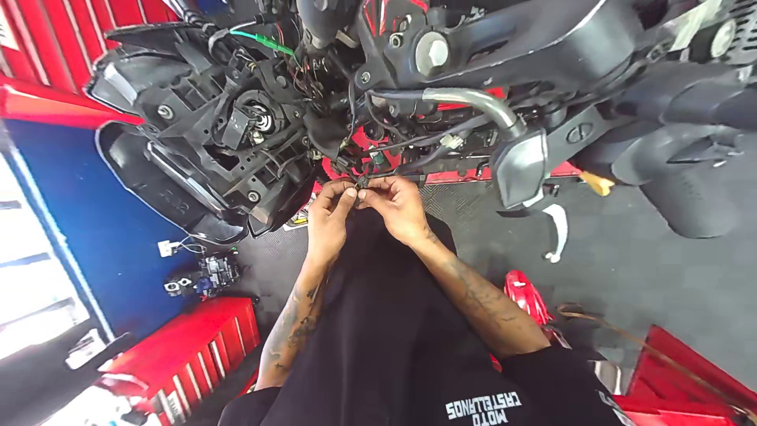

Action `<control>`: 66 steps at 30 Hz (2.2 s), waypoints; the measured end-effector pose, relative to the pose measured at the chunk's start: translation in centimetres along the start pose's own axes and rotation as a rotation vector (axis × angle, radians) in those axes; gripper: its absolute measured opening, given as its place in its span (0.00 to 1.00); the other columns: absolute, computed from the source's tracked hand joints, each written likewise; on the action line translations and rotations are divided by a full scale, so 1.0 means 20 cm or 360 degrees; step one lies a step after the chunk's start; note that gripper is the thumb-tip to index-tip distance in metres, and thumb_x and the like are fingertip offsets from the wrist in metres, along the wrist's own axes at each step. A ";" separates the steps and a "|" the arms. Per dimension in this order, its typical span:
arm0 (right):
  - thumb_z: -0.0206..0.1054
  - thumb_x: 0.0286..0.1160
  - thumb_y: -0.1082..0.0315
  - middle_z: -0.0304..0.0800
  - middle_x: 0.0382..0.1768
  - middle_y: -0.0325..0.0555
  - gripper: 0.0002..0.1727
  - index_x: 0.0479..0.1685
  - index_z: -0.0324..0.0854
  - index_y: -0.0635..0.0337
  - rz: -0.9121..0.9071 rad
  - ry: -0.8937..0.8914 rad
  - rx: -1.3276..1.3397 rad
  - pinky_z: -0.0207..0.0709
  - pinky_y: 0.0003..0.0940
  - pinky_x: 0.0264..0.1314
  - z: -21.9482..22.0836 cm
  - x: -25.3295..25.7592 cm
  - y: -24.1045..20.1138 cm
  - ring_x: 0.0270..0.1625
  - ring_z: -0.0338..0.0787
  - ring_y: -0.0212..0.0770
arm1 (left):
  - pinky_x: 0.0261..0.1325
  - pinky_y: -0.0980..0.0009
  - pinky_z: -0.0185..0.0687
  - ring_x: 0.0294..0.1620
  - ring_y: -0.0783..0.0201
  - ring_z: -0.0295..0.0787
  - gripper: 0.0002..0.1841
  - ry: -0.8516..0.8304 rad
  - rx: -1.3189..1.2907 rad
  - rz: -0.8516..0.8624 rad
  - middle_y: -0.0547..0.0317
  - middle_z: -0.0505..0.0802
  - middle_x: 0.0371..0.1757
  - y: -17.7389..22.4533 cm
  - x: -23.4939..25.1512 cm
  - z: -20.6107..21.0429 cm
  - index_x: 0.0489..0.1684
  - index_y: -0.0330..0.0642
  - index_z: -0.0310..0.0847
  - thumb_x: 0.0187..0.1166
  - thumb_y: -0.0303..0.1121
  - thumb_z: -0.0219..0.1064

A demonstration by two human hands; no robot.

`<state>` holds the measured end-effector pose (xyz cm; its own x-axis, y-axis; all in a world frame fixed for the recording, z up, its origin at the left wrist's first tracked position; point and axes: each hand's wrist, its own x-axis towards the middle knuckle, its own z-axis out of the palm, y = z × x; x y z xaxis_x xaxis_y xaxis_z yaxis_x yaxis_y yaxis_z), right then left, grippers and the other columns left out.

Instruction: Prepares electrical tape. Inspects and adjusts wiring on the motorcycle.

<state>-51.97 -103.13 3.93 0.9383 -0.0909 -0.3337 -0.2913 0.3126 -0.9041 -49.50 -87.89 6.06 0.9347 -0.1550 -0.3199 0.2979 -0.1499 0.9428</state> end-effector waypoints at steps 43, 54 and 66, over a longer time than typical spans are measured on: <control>0.73 0.74 0.73 0.93 0.39 0.43 0.03 0.41 0.89 0.63 -0.0427 0.0043 -0.0467 0.90 0.31 0.42 -0.03 -0.13 -0.10 0.38 0.92 0.34 | 0.51 0.67 0.90 0.41 0.65 0.92 0.08 -0.0209 -0.0168 -0.0248 0.56 0.94 0.40 0.08 -0.01 -0.05 0.52 0.34 0.86 0.86 0.29 0.63; 0.71 0.77 0.71 0.92 0.34 0.42 0.05 0.43 0.88 0.64 -0.0272 -0.0001 -0.0395 0.86 0.29 0.36 0.03 -0.11 -0.16 0.32 0.89 0.33 | 0.59 0.65 0.93 0.51 0.62 0.94 0.18 -0.0035 -0.0002 0.0313 0.50 0.93 0.56 0.05 -0.14 0.01 0.66 0.30 0.81 0.79 0.23 0.70; 0.67 0.80 0.75 0.94 0.44 0.47 0.10 0.53 0.91 0.65 -0.0291 -0.0083 -0.0311 0.86 0.30 0.33 -0.06 -0.13 -0.16 0.32 0.88 0.34 | 0.46 0.67 0.94 0.38 0.64 0.94 0.09 0.0207 -0.0196 0.0162 0.55 0.96 0.40 0.00 -0.07 0.04 0.51 0.34 0.88 0.77 0.25 0.73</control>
<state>-53.61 -104.94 7.34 0.9855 -0.0786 -0.1503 -0.1416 0.1066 -0.9842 -51.02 -88.35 6.45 0.9760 -0.0349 -0.2151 0.2145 -0.0181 0.9765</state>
